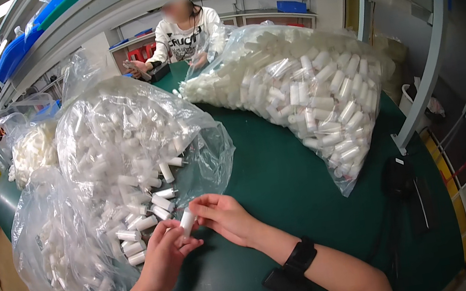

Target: The person repeatedly picks up two small white cylindrical objects from a pile on a green table. They align the cylinders and press them together to join them, then place the combined unit back onto the table. The process is repeated continuously with new pairs of cylinders.

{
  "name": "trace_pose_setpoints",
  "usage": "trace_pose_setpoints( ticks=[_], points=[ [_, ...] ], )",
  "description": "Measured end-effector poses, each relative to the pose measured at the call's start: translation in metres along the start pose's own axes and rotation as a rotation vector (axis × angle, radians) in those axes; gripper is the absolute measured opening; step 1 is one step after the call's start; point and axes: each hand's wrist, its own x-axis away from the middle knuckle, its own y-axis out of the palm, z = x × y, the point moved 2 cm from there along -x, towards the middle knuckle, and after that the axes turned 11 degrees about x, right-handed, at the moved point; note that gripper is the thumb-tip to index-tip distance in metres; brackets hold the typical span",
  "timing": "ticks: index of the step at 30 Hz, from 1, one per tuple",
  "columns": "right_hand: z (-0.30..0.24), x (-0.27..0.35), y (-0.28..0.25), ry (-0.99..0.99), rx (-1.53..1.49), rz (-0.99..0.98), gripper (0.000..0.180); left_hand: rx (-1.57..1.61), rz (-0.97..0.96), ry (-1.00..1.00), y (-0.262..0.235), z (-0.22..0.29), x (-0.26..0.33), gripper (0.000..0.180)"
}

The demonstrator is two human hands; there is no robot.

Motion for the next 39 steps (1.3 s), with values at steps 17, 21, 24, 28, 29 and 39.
trace_pose_setpoints(
  ticks=[17,21,24,28,29,39],
  points=[
    [0.006,0.001,0.001,0.013,0.056,-0.040,0.029,-0.067,-0.060,-0.005,0.006,-0.004,-0.002,0.023],
    [0.003,-0.001,0.003,0.017,0.087,-0.095,0.026,-0.092,-0.057,0.001,0.008,-0.003,-0.003,0.020],
    [0.007,0.002,-0.002,0.011,0.099,-0.047,0.024,-0.157,-0.048,-0.005,0.011,-0.006,-0.007,0.019],
    [0.002,0.003,0.002,-0.010,0.117,-0.103,0.025,-0.175,-0.095,-0.058,0.010,-0.004,-0.004,0.019],
    [0.003,0.002,0.006,-0.019,0.116,-0.144,0.026,-0.169,-0.116,-0.055,0.009,-0.004,-0.003,0.020],
    [-0.001,0.005,0.011,-0.020,0.253,-0.007,0.025,-0.139,-0.056,-0.079,-0.001,-0.007,-0.008,0.026]
  ],
)
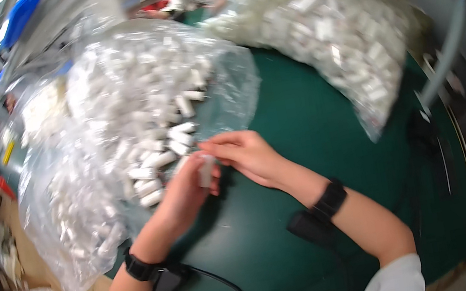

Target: The person repeatedly picks up two small white cylindrical objects from a pile on a green table. They align the cylinders and press them together to join them, then place the combined unit back onto the table. The process is repeated continuously with new pairs of cylinders.

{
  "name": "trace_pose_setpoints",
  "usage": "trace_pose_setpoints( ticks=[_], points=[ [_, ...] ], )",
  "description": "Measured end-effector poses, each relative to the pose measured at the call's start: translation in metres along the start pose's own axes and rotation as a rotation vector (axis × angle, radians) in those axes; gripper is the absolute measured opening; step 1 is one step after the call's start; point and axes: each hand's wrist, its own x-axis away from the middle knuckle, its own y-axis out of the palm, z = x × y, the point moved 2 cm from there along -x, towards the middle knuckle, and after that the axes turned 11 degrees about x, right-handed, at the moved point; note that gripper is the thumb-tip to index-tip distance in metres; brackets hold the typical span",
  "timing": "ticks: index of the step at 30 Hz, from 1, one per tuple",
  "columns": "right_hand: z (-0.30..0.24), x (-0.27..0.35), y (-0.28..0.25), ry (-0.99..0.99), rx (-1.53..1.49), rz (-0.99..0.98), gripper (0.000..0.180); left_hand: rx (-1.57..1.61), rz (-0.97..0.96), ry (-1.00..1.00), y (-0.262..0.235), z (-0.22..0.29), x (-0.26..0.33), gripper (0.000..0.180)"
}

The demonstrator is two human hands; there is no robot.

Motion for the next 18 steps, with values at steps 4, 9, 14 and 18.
trace_pose_setpoints(
  ticks=[4,9,14,18],
  points=[
    [0.003,0.003,-0.004,-0.004,0.001,0.032,0.019,0.023,-0.083,-0.079,-0.003,-0.002,0.000,0.027],
    [0.007,0.004,-0.002,-0.049,-0.005,0.025,0.014,-0.059,-0.145,-0.003,-0.012,-0.010,-0.004,0.027],
    [-0.003,0.002,0.002,-0.083,-0.093,-0.037,0.045,0.008,-0.155,0.163,-0.007,0.005,-0.009,0.028],
    [-0.003,-0.004,-0.004,0.085,-0.264,-0.020,0.046,0.234,-0.147,0.157,-0.012,0.015,-0.011,0.031]
  ],
)
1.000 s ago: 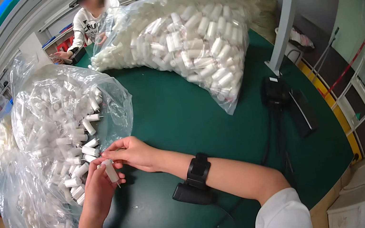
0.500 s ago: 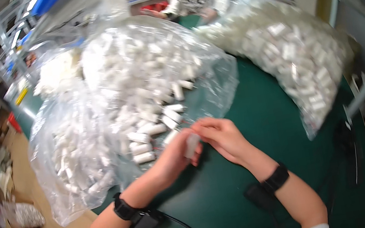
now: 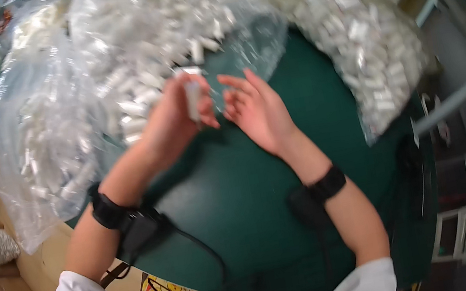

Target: The person repeatedly picks up two small white cylindrical objects from a pile on a green table. They align the cylinders and press them together to join them, then place the combined unit back onto the table. The process is repeated continuously with new pairs of cylinders.

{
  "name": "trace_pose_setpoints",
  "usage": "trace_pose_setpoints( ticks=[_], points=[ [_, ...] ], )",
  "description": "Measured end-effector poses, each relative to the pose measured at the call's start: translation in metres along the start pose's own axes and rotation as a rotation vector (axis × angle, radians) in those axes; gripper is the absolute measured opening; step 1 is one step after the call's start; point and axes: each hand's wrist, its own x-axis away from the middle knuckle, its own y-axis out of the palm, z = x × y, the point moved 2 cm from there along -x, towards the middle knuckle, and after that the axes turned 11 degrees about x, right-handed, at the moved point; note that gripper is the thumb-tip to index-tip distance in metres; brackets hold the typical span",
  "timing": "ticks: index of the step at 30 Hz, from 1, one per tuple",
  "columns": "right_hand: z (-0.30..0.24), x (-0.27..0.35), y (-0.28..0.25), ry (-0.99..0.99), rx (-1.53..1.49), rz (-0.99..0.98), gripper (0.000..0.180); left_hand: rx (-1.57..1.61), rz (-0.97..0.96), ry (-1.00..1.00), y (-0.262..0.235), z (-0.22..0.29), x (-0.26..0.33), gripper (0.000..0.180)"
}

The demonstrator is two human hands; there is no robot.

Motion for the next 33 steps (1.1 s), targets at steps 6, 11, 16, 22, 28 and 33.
trace_pose_setpoints(
  ticks=[6,11,16,22,28,33],
  points=[
    [0.003,0.001,-0.005,-0.024,0.078,-0.038,0.036,-0.044,-0.053,0.023,0.008,0.007,0.007,0.023],
    [0.004,-0.001,-0.007,-0.059,0.131,-0.058,0.033,-0.063,-0.045,0.052,0.011,0.006,0.010,0.018],
    [0.005,-0.001,-0.007,-0.055,0.121,-0.071,0.032,-0.024,-0.049,0.050,0.014,0.003,0.010,0.021],
    [0.003,0.002,-0.004,-0.016,0.064,-0.004,0.032,-0.038,-0.087,-0.074,0.021,0.004,0.012,0.029],
    [0.002,0.004,-0.007,-0.010,0.085,-0.084,0.032,0.110,-0.067,0.011,0.038,0.001,0.016,0.036],
    [0.002,0.006,-0.004,0.017,0.102,-0.081,0.031,0.200,-0.275,-0.057,0.024,0.000,0.013,0.037]
  ],
)
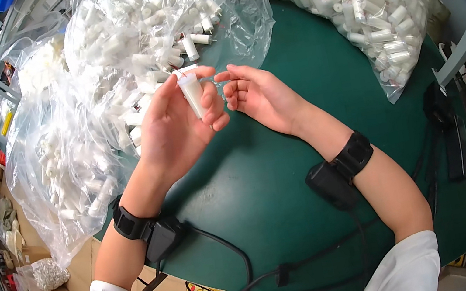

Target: The person repeatedly picks up two small white cylindrical objects from a pile on a green table. They align the cylinders and press them together to join them, then place the combined unit back onto the table. The process is repeated continuously with new pairs of cylinders.

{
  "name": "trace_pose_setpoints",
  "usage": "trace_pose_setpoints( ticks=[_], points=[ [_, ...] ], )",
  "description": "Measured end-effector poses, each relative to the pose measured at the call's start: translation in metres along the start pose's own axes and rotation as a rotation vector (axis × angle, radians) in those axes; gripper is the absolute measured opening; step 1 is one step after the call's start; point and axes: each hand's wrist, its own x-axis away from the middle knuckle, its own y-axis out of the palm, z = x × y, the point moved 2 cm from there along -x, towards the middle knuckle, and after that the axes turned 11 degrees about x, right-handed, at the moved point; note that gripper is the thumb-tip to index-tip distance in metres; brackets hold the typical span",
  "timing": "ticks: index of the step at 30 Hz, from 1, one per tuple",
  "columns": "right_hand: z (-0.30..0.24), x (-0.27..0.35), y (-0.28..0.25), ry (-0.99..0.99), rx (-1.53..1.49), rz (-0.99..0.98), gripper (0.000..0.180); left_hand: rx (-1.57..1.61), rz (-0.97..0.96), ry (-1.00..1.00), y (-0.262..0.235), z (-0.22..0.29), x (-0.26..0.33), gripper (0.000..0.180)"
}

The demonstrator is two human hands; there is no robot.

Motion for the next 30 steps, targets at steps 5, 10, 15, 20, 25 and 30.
trace_pose_setpoints(
  ticks=[5,10,15,20,25,30],
  points=[
    [0.001,-0.002,-0.002,-0.020,-0.032,0.003,0.028,-0.021,0.001,-0.002,0.000,0.001,-0.001,0.039],
    [0.007,-0.004,-0.004,-0.038,-0.080,0.019,0.025,-0.103,0.093,0.027,-0.003,-0.002,0.001,0.035],
    [0.003,-0.003,0.000,-0.086,-0.027,0.018,0.022,-0.225,0.182,0.056,-0.007,0.001,0.001,0.035],
    [0.002,0.001,0.002,-0.081,0.030,0.003,0.021,-0.289,0.215,0.065,-0.006,0.004,0.001,0.040],
    [0.000,0.003,0.004,-0.077,0.048,-0.056,0.021,-0.278,0.287,0.091,-0.013,0.001,0.002,0.043],
    [-0.001,0.005,0.008,-0.097,0.132,-0.081,0.023,-0.281,0.290,0.059,-0.024,-0.002,0.003,0.042]
  ],
)
